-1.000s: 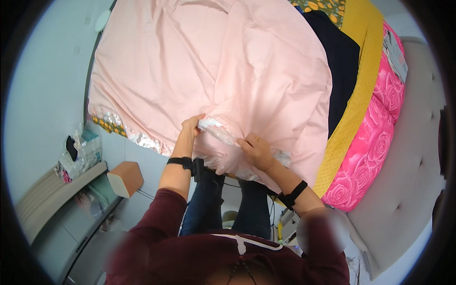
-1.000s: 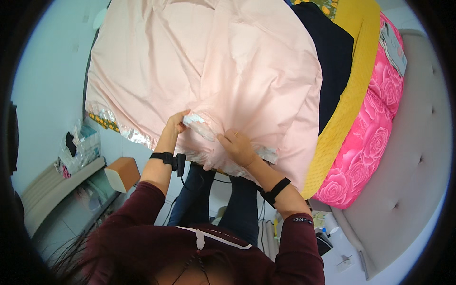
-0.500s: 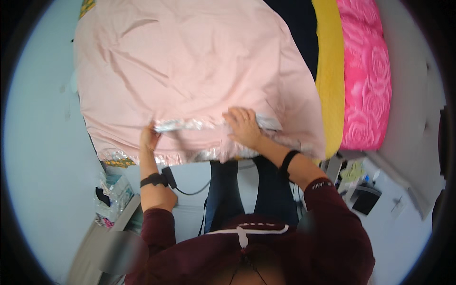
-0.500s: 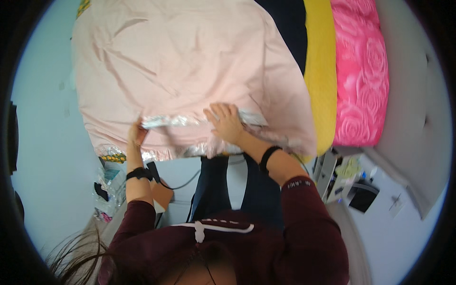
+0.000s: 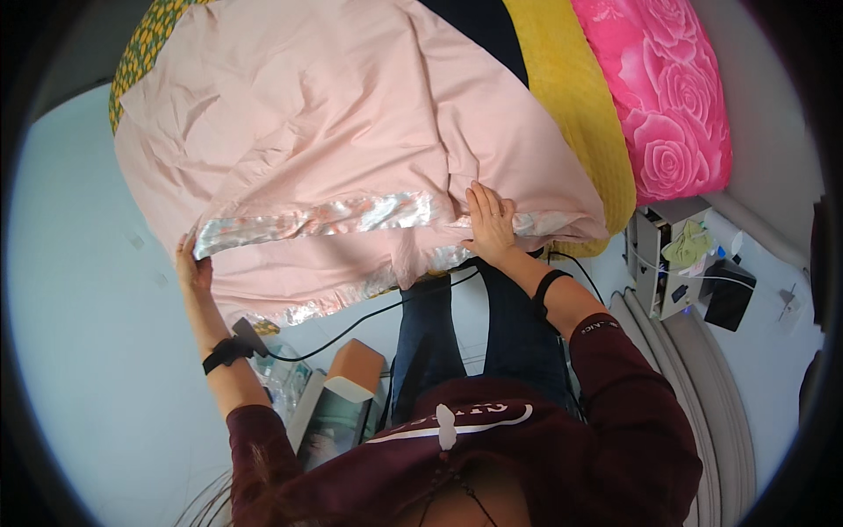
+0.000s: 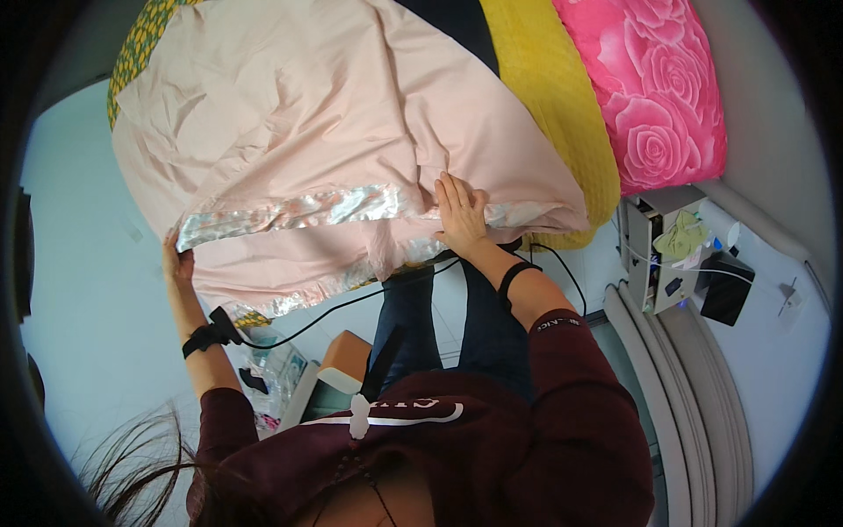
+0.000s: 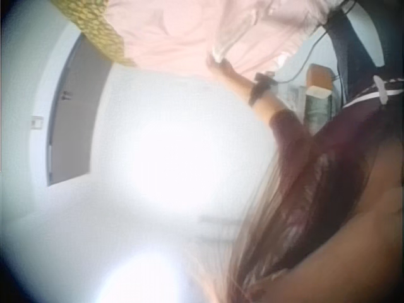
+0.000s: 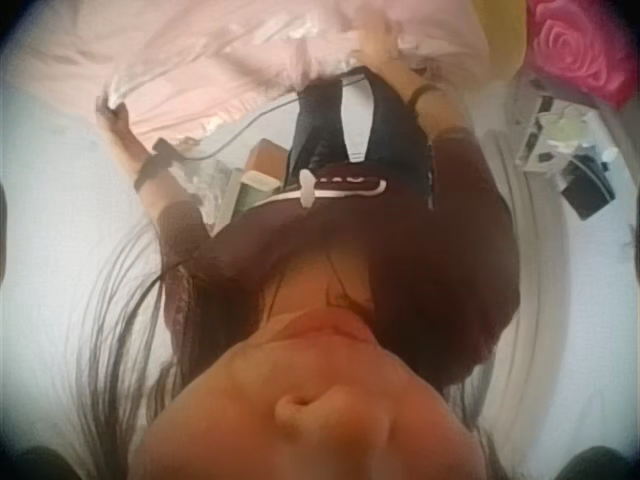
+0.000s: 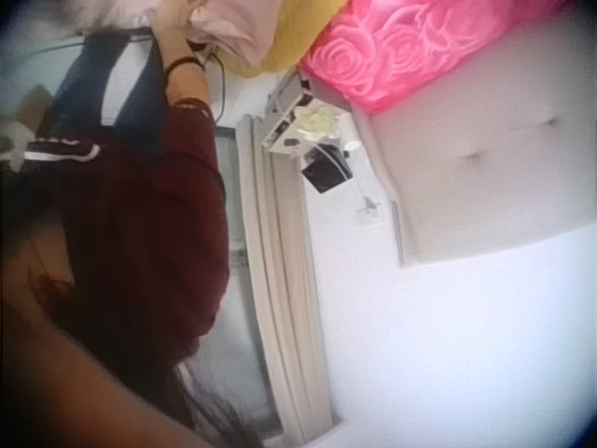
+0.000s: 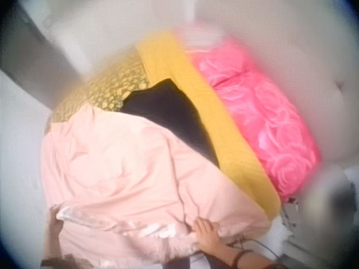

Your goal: The person smooths and adjusts a pink duvet cover on a bed, repeatedly pulling and tucking the edges to align it with the mattress. They move around the bed to reach different sides and corners, ensuring the cover is evenly spread.

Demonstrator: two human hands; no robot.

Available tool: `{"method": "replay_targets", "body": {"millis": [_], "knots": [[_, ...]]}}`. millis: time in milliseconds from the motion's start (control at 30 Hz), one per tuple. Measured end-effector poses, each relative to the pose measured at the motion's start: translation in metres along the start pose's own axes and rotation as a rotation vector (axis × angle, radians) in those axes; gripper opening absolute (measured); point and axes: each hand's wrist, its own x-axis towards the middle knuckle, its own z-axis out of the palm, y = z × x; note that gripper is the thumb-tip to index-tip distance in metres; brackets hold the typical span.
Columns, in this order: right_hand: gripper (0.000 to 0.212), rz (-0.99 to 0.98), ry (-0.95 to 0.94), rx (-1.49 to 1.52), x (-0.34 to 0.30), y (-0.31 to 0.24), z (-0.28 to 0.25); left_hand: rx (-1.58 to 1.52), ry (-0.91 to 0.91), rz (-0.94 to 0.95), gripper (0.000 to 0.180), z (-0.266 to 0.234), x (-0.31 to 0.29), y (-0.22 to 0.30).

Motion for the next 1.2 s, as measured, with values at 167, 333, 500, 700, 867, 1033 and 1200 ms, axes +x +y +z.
{"method": "replay_targets", "body": {"millis": [167,333,500,700,867,1033,1200], "knots": [[0.060,-0.114,0.165,0.009,-0.003,0.035,0.010,0.172,-0.133,0.130,0.041,0.062,0.003,0.100],[0.020,-0.179,0.209,0.202,-0.002,0.059,0.008,0.348,-0.356,0.225,0.045,0.168,0.008,0.205],[0.015,0.167,0.426,0.812,0.013,0.099,-0.042,0.499,-0.435,0.324,0.048,0.356,0.029,0.321],[0.010,0.742,0.754,1.168,0.061,0.314,-0.197,0.487,-0.594,0.584,0.050,0.544,0.006,0.373],[0.024,0.763,1.010,0.961,0.076,0.404,-0.249,0.526,-0.690,0.681,0.047,0.615,-0.035,0.332],[0.037,0.850,0.959,0.518,0.079,0.378,-0.234,0.557,-0.793,0.722,0.045,0.653,-0.055,0.287],[0.036,0.587,1.140,0.002,0.056,0.269,-0.216,0.618,-0.933,0.782,0.042,0.671,-0.039,0.228]]}}
